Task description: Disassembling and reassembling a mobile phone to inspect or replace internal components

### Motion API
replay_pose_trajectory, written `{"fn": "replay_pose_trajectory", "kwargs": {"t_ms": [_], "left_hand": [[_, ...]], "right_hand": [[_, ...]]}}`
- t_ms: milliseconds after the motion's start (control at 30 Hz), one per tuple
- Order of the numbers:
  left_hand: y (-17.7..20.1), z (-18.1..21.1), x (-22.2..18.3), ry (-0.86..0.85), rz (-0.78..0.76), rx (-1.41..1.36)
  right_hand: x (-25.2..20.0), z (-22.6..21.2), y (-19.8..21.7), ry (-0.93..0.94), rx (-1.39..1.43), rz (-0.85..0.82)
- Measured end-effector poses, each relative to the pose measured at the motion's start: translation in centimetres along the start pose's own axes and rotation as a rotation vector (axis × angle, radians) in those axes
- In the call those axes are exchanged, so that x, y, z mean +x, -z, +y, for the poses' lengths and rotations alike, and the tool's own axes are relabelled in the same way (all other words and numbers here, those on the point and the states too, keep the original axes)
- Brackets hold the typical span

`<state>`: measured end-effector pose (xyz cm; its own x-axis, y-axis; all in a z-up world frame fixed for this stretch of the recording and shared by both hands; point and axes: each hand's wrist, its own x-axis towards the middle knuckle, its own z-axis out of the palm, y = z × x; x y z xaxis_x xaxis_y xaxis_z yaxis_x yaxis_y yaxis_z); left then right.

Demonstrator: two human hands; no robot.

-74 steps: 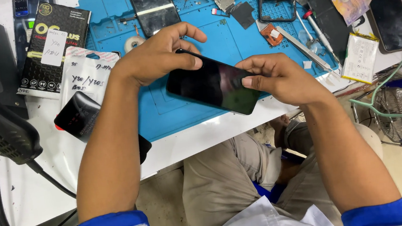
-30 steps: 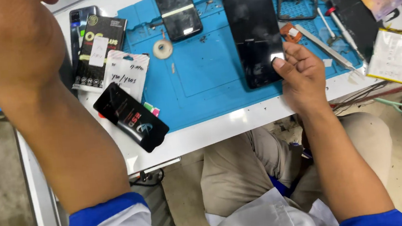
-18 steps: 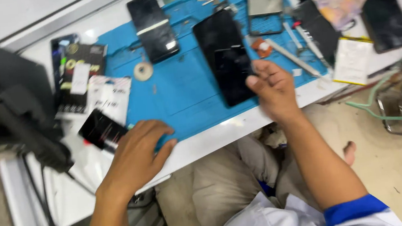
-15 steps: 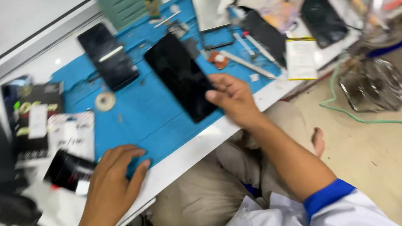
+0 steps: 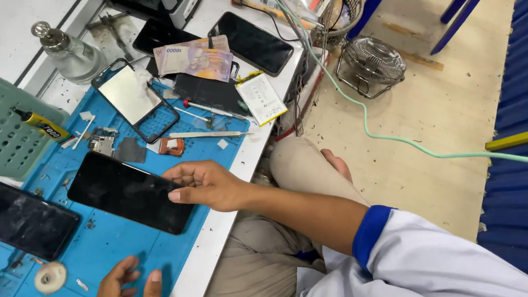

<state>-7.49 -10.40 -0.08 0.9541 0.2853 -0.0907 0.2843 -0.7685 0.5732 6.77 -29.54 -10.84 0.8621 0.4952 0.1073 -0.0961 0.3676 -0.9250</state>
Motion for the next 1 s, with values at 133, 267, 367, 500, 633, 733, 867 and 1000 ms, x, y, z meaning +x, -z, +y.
{"fn": "replay_pose_trajectory", "kwargs": {"t_ms": [133,267,367,500,633,733,867,1000], "left_hand": [[0.3,-0.3,1.8,0.047,-0.037,-0.246],[1.2,3.0,2.6,0.106,-0.038,-0.302],[2.2,5.5,3.0,-0.071,0.043,-0.373],[2.5,8.4,3.8,0.004,0.035,-0.43],[-0.6,7.7,5.3,0.061,0.099,-0.427],[-1.7,7.7,5.5,0.11,0.149,-0.448],[-1.7,8.1,5.9,0.115,0.207,-0.491],[-2.4,6.8,6.5,0.037,0.213,-0.643]], "right_hand": [[0.4,2.7,0.1,0.02,0.111,0.002],[0.4,1.6,0.4,-0.031,0.097,-0.041],[0.8,1.1,-0.1,0.06,0.05,-0.006],[0.2,-1.3,-1.2,0.065,-0.016,0.003],[0.2,-0.6,0.0,0.084,-0.057,-0.012],[-0.4,-0.5,-0.7,0.13,-0.115,-0.043],[-1.4,-2.0,-2.7,0.207,-0.238,-0.027],[-2.7,-2.5,-3.7,0.273,-0.397,0.031]]}}
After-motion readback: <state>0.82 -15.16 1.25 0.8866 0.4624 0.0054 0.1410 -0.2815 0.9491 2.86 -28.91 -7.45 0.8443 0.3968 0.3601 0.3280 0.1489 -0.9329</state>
